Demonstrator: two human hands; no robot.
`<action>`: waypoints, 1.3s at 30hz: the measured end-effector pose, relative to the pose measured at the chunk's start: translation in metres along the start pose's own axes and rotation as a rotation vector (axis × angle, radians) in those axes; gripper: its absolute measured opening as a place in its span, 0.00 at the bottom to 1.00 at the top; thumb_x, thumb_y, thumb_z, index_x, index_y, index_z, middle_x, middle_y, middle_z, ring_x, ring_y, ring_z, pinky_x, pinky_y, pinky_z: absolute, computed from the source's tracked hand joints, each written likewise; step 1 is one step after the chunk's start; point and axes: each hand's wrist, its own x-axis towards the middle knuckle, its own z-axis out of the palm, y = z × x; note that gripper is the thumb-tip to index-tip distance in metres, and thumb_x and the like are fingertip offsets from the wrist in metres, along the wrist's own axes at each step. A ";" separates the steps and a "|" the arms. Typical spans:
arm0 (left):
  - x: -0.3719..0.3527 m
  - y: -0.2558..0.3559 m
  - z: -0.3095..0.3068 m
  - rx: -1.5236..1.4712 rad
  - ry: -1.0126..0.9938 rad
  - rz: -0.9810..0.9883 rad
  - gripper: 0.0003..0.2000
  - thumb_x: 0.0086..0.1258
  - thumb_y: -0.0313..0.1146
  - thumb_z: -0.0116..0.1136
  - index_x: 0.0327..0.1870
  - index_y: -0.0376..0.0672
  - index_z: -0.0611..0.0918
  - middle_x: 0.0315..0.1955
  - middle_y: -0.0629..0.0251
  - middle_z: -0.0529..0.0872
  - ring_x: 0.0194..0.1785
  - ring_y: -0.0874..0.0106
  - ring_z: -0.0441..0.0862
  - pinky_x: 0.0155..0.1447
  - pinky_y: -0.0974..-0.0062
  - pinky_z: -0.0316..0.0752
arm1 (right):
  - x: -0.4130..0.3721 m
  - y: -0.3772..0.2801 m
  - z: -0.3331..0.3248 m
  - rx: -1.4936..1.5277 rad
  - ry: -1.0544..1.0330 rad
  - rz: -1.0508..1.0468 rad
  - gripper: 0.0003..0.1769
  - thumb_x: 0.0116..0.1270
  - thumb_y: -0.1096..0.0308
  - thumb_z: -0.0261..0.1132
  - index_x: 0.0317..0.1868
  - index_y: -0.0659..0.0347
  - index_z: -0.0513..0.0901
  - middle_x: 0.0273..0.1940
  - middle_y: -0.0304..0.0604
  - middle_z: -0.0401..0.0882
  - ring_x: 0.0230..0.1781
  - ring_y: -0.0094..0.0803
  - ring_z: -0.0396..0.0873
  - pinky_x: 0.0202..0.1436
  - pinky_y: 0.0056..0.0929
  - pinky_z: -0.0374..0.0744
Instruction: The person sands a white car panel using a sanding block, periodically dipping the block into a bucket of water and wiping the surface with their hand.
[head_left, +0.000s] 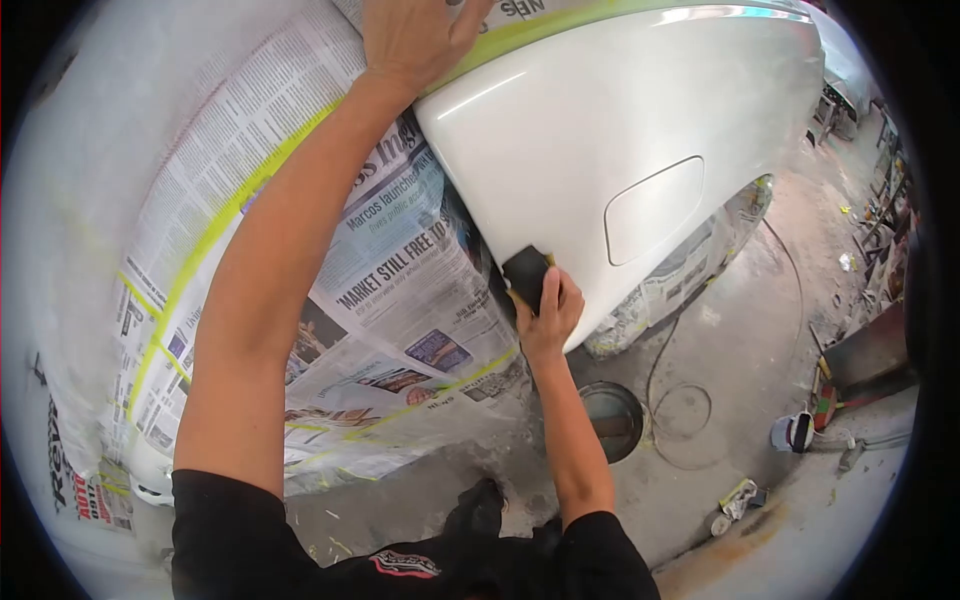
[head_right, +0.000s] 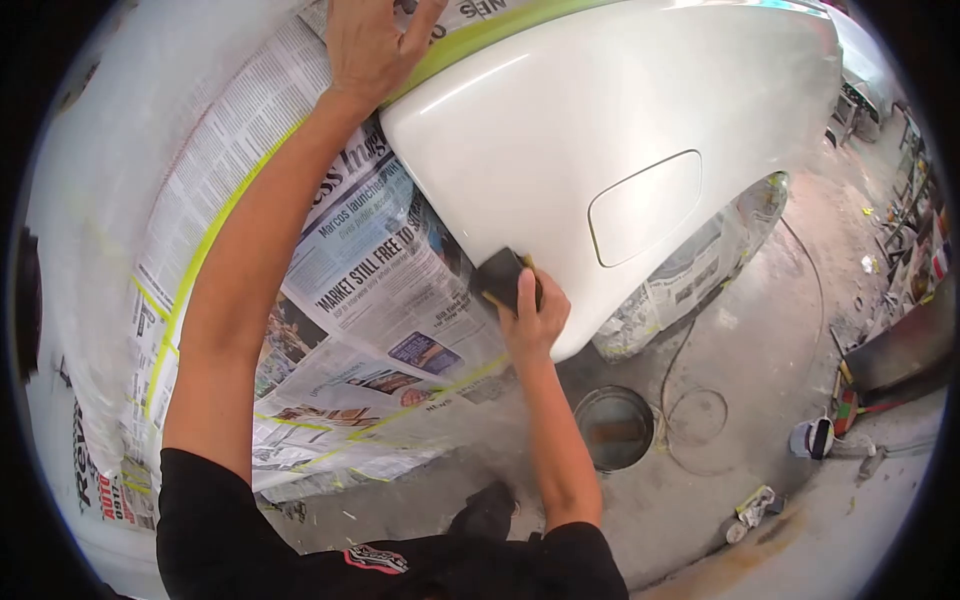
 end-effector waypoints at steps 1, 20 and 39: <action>0.001 0.001 -0.001 -0.001 -0.009 -0.004 0.26 0.72 0.41 0.68 0.67 0.39 0.80 0.63 0.40 0.80 0.63 0.44 0.77 0.69 0.51 0.70 | 0.009 -0.002 0.002 -0.007 -0.005 -0.018 0.41 0.63 0.61 0.80 0.75 0.60 0.76 0.58 0.55 0.83 0.51 0.50 0.81 0.51 0.46 0.76; 0.002 0.005 0.004 0.015 -0.039 -0.028 0.22 0.74 0.36 0.67 0.66 0.40 0.82 0.65 0.41 0.81 0.66 0.44 0.77 0.72 0.53 0.71 | 0.127 -0.037 0.001 0.052 -0.076 -0.119 0.32 0.62 0.65 0.72 0.69 0.39 0.85 0.54 0.45 0.83 0.49 0.38 0.84 0.49 0.38 0.75; 0.001 0.001 0.002 0.020 0.038 0.005 0.24 0.71 0.41 0.71 0.64 0.38 0.83 0.61 0.42 0.83 0.61 0.45 0.80 0.67 0.53 0.73 | 0.048 0.008 -0.010 -0.036 -0.129 -0.189 0.33 0.59 0.57 0.80 0.66 0.51 0.85 0.56 0.48 0.84 0.52 0.49 0.83 0.54 0.45 0.76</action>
